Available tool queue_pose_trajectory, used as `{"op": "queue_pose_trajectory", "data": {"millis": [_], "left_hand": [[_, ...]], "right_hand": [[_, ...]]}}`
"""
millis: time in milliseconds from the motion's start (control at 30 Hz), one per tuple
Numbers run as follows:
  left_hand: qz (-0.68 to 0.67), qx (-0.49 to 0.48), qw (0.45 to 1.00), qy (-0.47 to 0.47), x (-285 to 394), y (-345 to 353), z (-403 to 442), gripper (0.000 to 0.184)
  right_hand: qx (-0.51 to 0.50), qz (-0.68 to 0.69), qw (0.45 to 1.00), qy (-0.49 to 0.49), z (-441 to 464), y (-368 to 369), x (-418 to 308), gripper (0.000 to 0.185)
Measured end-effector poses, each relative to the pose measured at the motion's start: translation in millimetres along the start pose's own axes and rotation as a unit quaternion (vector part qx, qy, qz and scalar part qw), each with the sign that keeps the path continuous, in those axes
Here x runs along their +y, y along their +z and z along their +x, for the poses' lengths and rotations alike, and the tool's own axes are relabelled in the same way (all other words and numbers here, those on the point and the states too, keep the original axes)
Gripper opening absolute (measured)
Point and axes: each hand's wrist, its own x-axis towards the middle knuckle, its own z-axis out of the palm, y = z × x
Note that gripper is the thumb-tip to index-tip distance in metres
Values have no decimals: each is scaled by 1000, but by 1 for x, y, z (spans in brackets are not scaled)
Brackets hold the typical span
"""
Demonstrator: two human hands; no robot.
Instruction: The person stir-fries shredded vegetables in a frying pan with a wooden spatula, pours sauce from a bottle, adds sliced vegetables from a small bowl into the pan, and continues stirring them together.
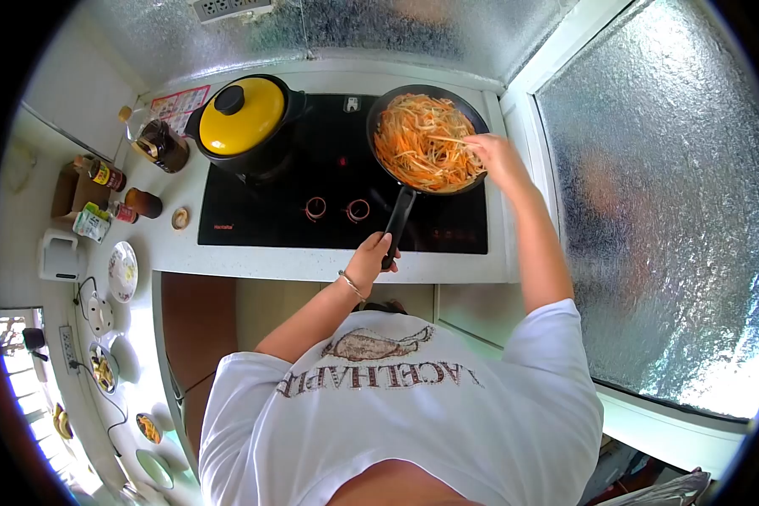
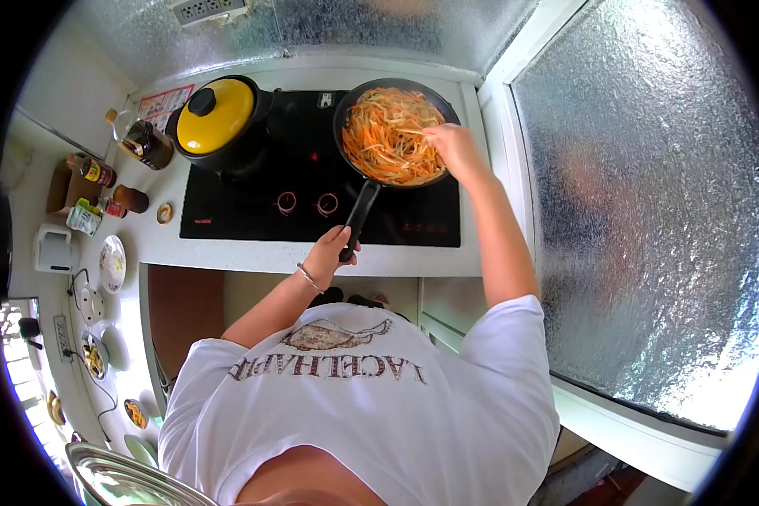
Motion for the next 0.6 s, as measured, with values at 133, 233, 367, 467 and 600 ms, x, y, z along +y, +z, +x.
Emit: {"op": "queue_pose_trajectory", "data": {"millis": [133, 233, 367, 467, 600], "left_hand": [[-24, -4, 1000, -2, -4, 7, -2, 25], [-14, -2, 1000, -3, 0, 5, -4, 25], [-10, -5, 1000, 3, 2, 0, -4, 25], [-19, -1, 1000, -6, 0, 2, -2, 25], [-9, -6, 1000, 0, 0, 6, -2, 25]], "right_hand": [[-61, 65, 994, 67, -15, -37, -10, 18], [-131, 39, 990, 30, -15, -14, -7, 18], [8, 51, 998, -18, -10, -11, 0, 18], [-90, 107, 987, 82, -21, -43, -21, 18], [-65, 73, 995, -10, -11, -4, -15, 17]]}}
